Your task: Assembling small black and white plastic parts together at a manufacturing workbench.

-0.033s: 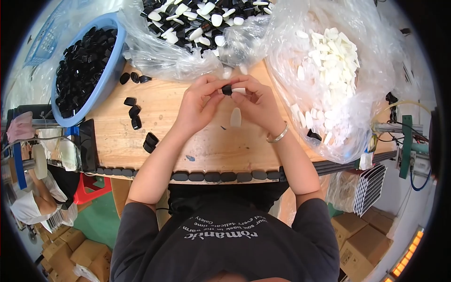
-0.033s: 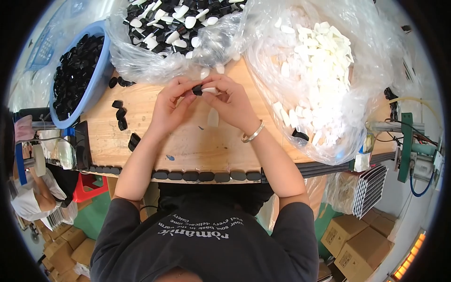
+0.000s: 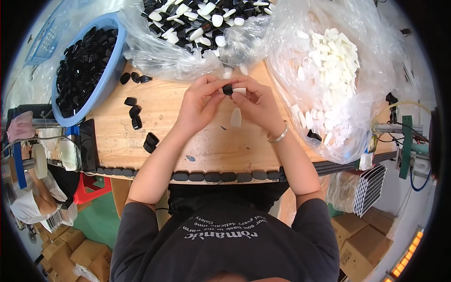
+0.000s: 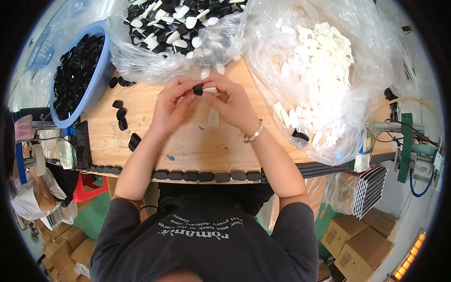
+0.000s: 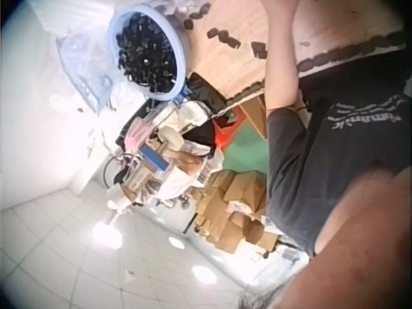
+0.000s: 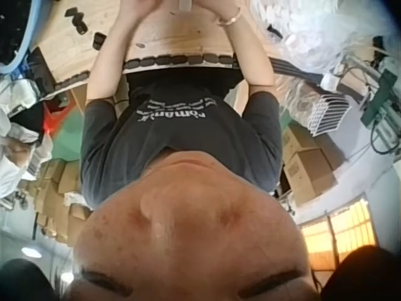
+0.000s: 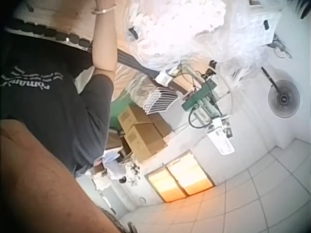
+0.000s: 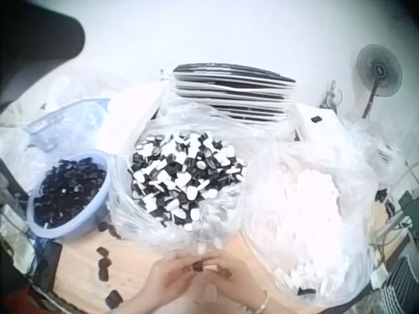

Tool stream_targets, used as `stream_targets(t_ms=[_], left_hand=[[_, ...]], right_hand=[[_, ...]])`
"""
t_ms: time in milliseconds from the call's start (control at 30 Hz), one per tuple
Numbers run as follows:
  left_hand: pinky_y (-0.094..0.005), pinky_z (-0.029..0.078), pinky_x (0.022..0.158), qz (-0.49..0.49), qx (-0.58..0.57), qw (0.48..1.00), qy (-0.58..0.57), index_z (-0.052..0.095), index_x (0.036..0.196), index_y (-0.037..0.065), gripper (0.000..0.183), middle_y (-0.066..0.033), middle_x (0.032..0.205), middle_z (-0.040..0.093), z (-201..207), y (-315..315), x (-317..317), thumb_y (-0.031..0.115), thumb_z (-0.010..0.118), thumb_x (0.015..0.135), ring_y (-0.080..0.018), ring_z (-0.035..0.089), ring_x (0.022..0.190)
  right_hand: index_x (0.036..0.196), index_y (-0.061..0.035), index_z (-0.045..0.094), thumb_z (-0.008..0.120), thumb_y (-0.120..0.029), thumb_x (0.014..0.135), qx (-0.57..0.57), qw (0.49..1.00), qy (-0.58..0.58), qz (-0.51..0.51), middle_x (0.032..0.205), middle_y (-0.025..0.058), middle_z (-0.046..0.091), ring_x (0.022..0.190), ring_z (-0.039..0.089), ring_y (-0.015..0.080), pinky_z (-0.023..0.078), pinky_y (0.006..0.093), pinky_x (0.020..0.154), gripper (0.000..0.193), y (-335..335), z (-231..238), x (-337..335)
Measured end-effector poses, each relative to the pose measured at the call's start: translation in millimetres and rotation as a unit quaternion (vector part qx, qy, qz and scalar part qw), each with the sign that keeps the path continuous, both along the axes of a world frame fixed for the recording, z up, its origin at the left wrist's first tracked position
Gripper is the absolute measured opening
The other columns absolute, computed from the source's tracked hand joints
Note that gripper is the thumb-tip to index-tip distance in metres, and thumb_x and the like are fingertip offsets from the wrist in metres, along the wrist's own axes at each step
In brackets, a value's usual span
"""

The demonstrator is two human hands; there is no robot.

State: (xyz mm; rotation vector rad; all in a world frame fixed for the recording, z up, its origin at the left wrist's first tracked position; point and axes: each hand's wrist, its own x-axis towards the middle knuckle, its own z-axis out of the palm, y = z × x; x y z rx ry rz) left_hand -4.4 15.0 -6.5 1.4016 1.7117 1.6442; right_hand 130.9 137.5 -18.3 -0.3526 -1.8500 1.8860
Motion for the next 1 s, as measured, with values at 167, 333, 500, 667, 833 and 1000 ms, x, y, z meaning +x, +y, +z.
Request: stream_targets(t_ms=[167, 333, 500, 667, 833, 1000], left_hand=[[-0.026, 0.049, 0.072, 0.056, 0.033, 0.995, -0.076, 0.063, 0.103, 0.0, 0.026, -0.0076, 0.09, 0.062, -6.7, -1.3, 8.1, -0.01, 0.063, 0.078, -0.0152, 0.061, 0.079], [-0.0248, 0.05, 0.078, 0.027, 0.075, 0.988, -0.132, 0.06, 0.094, -0.002, 0.015, -0.0073, 0.095, 0.063, -5.4, -0.3, 9.1, -0.011, 0.061, 0.081, -0.0123, 0.061, 0.086], [-0.0242, 0.05, 0.08, 0.018, 0.078, 0.987, -0.138, 0.059, 0.093, -0.002, 0.014, -0.0075, 0.095, 0.062, -10.8, 0.5, 7.8, -0.011, 0.06, 0.082, -0.0123, 0.061, 0.087], [-0.0241, 0.047, 0.076, 0.005, 0.049, 0.994, -0.102, 0.057, 0.09, -0.001, 0.009, -0.0072, 0.091, 0.059, -7.4, -0.2, 5.6, -0.008, 0.056, 0.086, -0.0122, 0.058, 0.081], [-0.0241, 0.043, 0.067, 0.011, 0.025, 0.993, -0.114, 0.048, 0.094, 0.002, 0.0, -0.005, 0.085, 0.054, -12.3, 0.4, 10.4, 0.002, 0.049, 0.094, -0.0098, 0.049, 0.074], [-0.0245, 0.043, 0.066, 0.007, 0.053, 0.979, -0.195, 0.047, 0.096, 0.002, 0.005, -0.0032, 0.083, 0.054, -11.7, 3.9, 13.1, 0.007, 0.048, 0.096, -0.0087, 0.049, 0.073]], right_hand=[[0.111, -0.0007, 0.062, 0.06, -0.001, 0.088, -0.067, 0.997, -0.012, 0.022, 0.115, 0.0044, 0.059, 0.091, 0.059, 0.0077, 0.049, 0.0218, 0.077, 0.023, -4.4, 11.1, -0.8], [0.114, -0.0014, 0.061, 0.062, -0.004, 0.089, -0.141, 0.989, -0.028, 0.016, 0.106, 0.0027, 0.063, 0.088, 0.06, 0.0078, 0.05, 0.0215, 0.076, 0.026, -6.9, 10.3, 0.5], [0.115, -0.0007, 0.061, 0.064, -0.004, 0.087, -0.147, 0.989, -0.008, 0.011, 0.106, 0.0026, 0.063, 0.088, 0.06, 0.0076, 0.051, 0.0214, 0.075, 0.028, -7.7, 6.5, -1.1], [0.113, -0.0006, 0.059, 0.065, 0.0, 0.086, -0.107, 0.994, 0.017, 0.002, 0.108, 0.0029, 0.061, 0.089, 0.059, 0.0078, 0.05, 0.0212, 0.077, 0.028, -9.6, 10.8, -2.5], [0.116, -0.0024, 0.047, 0.064, 0.004, 0.084, -0.129, 0.988, 0.072, -0.054, 0.106, 0.0065, 0.062, 0.093, 0.061, 0.0112, 0.051, 0.0237, 0.08, 0.037, -16.7, 14.0, -5.6], [0.123, -0.0037, 0.039, 0.063, 0.004, 0.085, -0.138, 0.98, 0.097, -0.105, 0.104, 0.0081, 0.062, 0.092, 0.063, 0.0142, 0.052, 0.0257, 0.081, 0.046, -22.0, 15.4, -7.2]])
